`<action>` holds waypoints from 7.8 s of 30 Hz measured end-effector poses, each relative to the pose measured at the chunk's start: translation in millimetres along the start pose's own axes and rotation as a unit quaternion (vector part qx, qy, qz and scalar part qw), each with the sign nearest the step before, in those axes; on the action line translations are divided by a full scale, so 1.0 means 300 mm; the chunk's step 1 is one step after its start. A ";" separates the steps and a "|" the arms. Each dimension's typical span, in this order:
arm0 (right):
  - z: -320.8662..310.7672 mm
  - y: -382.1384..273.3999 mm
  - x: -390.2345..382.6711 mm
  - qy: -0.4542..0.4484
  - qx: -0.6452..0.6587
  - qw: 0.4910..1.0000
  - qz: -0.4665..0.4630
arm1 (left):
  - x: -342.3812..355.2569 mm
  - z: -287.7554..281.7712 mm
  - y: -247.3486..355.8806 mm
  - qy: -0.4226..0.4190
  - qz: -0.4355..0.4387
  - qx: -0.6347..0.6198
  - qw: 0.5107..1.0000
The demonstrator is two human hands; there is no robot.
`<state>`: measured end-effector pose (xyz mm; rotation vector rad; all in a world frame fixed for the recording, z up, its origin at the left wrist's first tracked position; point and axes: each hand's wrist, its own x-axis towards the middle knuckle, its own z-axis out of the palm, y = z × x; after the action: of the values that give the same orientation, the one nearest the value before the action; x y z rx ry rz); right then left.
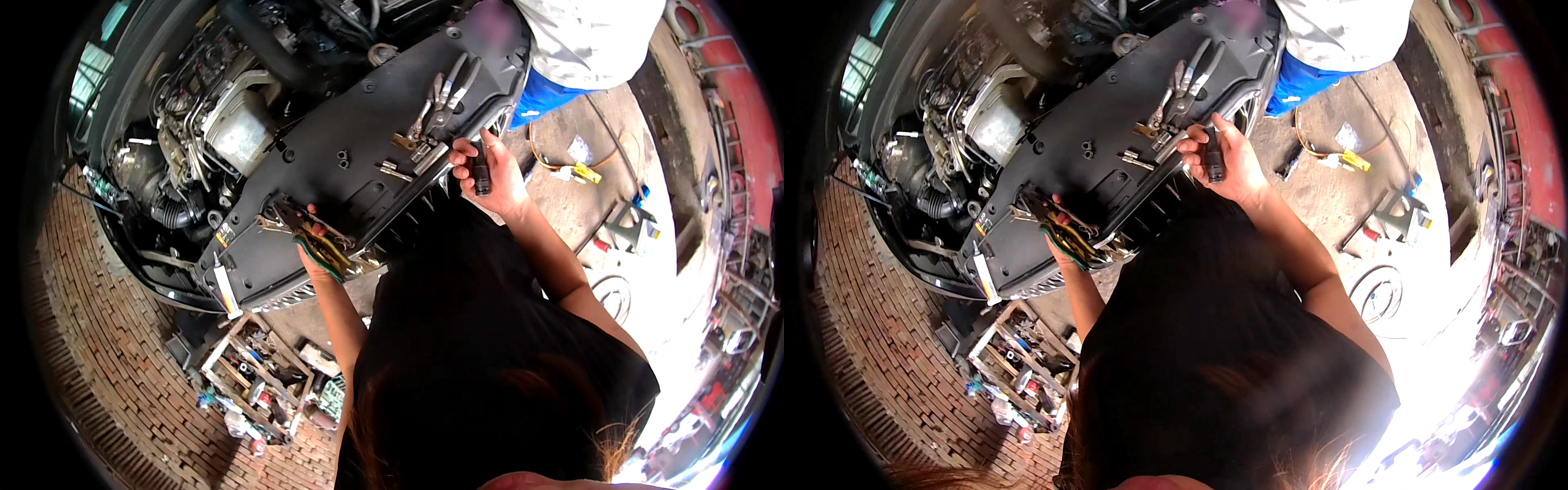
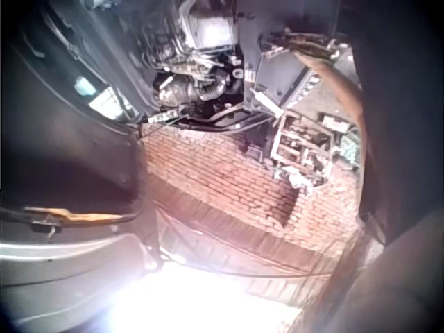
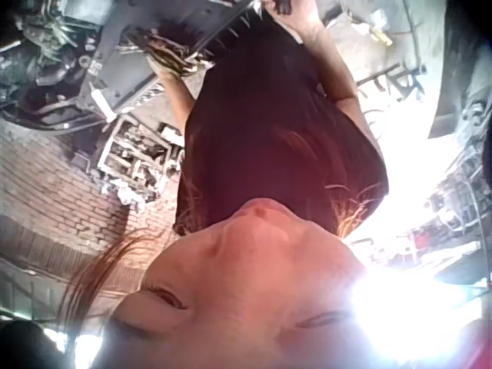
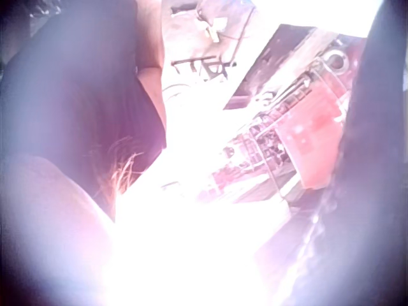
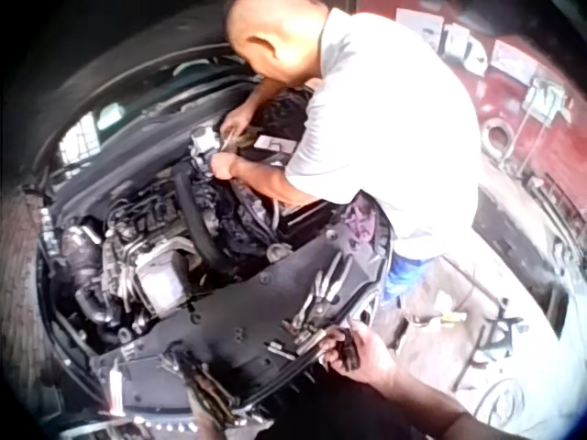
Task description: The person organizes and selects tools from a toolbox on the floor, then hands them to a coworker working under the hood of a car. The person repeatedly picks up wrenches, sockets, and pliers, places them into a green tool kit, and retrieves specific items to pass to the coworker.
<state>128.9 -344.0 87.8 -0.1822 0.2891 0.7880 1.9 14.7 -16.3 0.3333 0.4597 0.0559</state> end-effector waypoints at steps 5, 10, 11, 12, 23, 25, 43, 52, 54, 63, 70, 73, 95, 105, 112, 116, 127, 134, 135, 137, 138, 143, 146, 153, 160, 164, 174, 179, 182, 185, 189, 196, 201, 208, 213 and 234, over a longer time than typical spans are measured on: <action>-0.023 0.000 -0.081 0.091 -0.040 0.994 -0.049 | -0.026 0.023 -0.004 -0.059 -0.050 -0.087 0.993; -0.092 0.034 -0.171 0.129 -0.024 0.989 -0.073 | -0.010 0.000 0.032 -0.125 -0.163 -0.147 0.968; -0.114 0.040 -0.188 0.127 -0.019 0.989 -0.079 | -0.022 0.042 0.017 -0.133 -0.185 -0.188 0.955; -0.138 0.043 -0.205 0.127 0.009 0.988 -0.084 | -0.020 0.044 0.018 -0.121 -0.189 -0.194 0.955; -0.253 -0.027 -0.278 0.284 -0.003 0.958 -0.048 | -0.007 0.034 0.004 -0.145 -0.163 -0.128 0.968; -0.262 -0.045 -0.270 0.322 -0.017 0.944 -0.062 | -0.014 0.014 0.027 -0.130 -0.156 -0.171 0.964; -0.246 -0.077 -0.236 0.277 -0.111 0.952 -0.059 | -0.258 0.104 -0.090 -0.041 0.220 -0.016 0.975; -0.171 0.175 -0.272 0.256 -0.201 0.944 0.058 | -0.837 -0.391 -0.309 0.116 0.304 -0.119 0.938; -0.160 0.215 -0.293 0.263 -0.225 0.935 0.079 | -0.987 -0.456 -0.385 0.134 0.319 -0.126 0.930; -0.080 0.237 -0.218 0.227 -0.315 0.916 0.100 | -1.405 -0.539 -0.779 0.336 0.410 -0.235 0.815; 0.011 0.285 0.055 0.139 -0.360 0.899 0.208 | -1.472 -0.544 -1.038 0.319 0.557 -0.319 0.697; 0.069 0.343 0.107 0.134 -0.415 0.861 0.262 | -1.416 -0.471 -1.127 0.344 0.630 -0.323 0.617; -0.068 1.003 -0.130 -0.057 -0.607 0.490 0.623 | -1.055 0.230 -2.225 0.347 0.758 -0.512 0.207; -0.188 1.240 -0.589 -0.117 -0.599 0.327 0.722 | -1.115 0.133 -2.318 0.308 0.819 -0.481 0.061; -0.241 1.399 -0.876 -0.155 -0.581 0.260 0.755 | -1.114 0.163 -2.422 0.312 0.818 -0.482 -0.040; -0.290 1.511 -1.000 -0.171 -0.590 0.207 0.761 | -1.078 0.152 -2.415 0.324 0.791 -0.498 -0.142; -0.471 1.986 -1.480 -0.213 -0.580 0.020 0.786 | -1.147 0.074 -2.191 0.274 0.735 -0.509 -0.353; -0.536 2.306 -1.804 -0.305 -0.547 -0.049 0.778 | -1.318 -0.031 -2.004 0.280 0.684 -0.510 -0.439; -0.556 2.337 -1.841 -0.307 -0.552 -0.054 0.773 | -1.331 -0.051 -1.992 0.293 0.678 -0.497 -0.456; -0.590 2.388 -1.924 -0.278 -0.563 -0.057 0.776 | -1.356 -0.088 -1.985 0.289 0.719 -0.454 -0.438; -0.608 2.402 -1.949 -0.276 -0.557 -0.065 0.780 | -1.361 -0.109 -1.989 0.272 0.721 -0.462 -0.439; -0.720 2.343 -2.142 -0.306 -0.524 -0.147 0.781 | -1.499 -0.079 -1.943 0.253 0.701 -0.468 -0.474; -0.777 2.238 -2.269 -0.284 -0.505 -0.215 0.786 | -1.447 -0.097 -2.011 0.230 0.714 -0.479 -0.456; -0.822 1.946 -2.603 -0.350 -0.427 -0.329 0.766 | -1.596 -0.182 -2.244 0.269 0.628 -0.526 -0.506; -0.865 1.566 -2.848 -0.551 -0.240 -0.461 0.653 | -1.837 -0.161 -2.464 0.286 0.637 -0.512 -0.500; -0.911 1.312 -2.897 -0.611 -0.101 -0.578 0.531 | -1.947 -0.150 -2.531 0.336 0.629 -0.503 -0.488; -1.355 0.978 -2.864 -0.581 0.233 -0.717 0.307 | -2.029 -0.290 -2.608 0.333 0.476 -0.549 -0.601; -1.437 0.865 -2.960 -0.501 0.265 -0.811 0.141 | -2.043 -0.379 -2.650 0.239 0.435 -0.608 -0.620; -1.519 0.787 -2.982 -0.463 0.294 -0.835 0.039 | -2.088 -0.391 -2.648 0.090 0.415 -0.634 -0.646; -1.781 0.849 -2.967 -0.458 0.397 -0.793 0.067 | -2.092 -0.596 -2.683 0.036 0.372 -0.606 -0.702; -2.034 0.864 -2.945 -0.526 0.477 -0.704 0.001 | -2.069 -0.764 -2.804 -0.043 0.350 -0.628 -0.694; -2.471 0.927 -2.781 -0.646 0.416 -0.640 0.003 | -1.835 -1.247 -3.063 -0.037 0.433 -0.631 -0.642; -2.854 0.910 -2.669 -0.680 0.375 -0.629 0.045 | -1.637 -1.566 -3.257 -0.010 0.475 -0.602 -0.642; -3.468 0.818 -2.492 -0.697 0.377 -0.596 0.133 | -1.335 -1.873 -3.615 0.026 0.423 -0.689 -0.589; -3.710 0.719 -2.380 -0.709 0.367 -0.587 0.132 | -1.140 -2.166 -3.797 0.144 0.246 -0.811 -0.511; -3.024 0.913 -2.845 -0.722 0.115 -0.667 0.144 | -1.463 -1.960 -2.790 0.071 0.226 -0.867 -0.438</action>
<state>-809.0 -968.9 -509.2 -1.0882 1.6407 0.1808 -670.4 -653.6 -599.7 2.2691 0.2460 -1.0954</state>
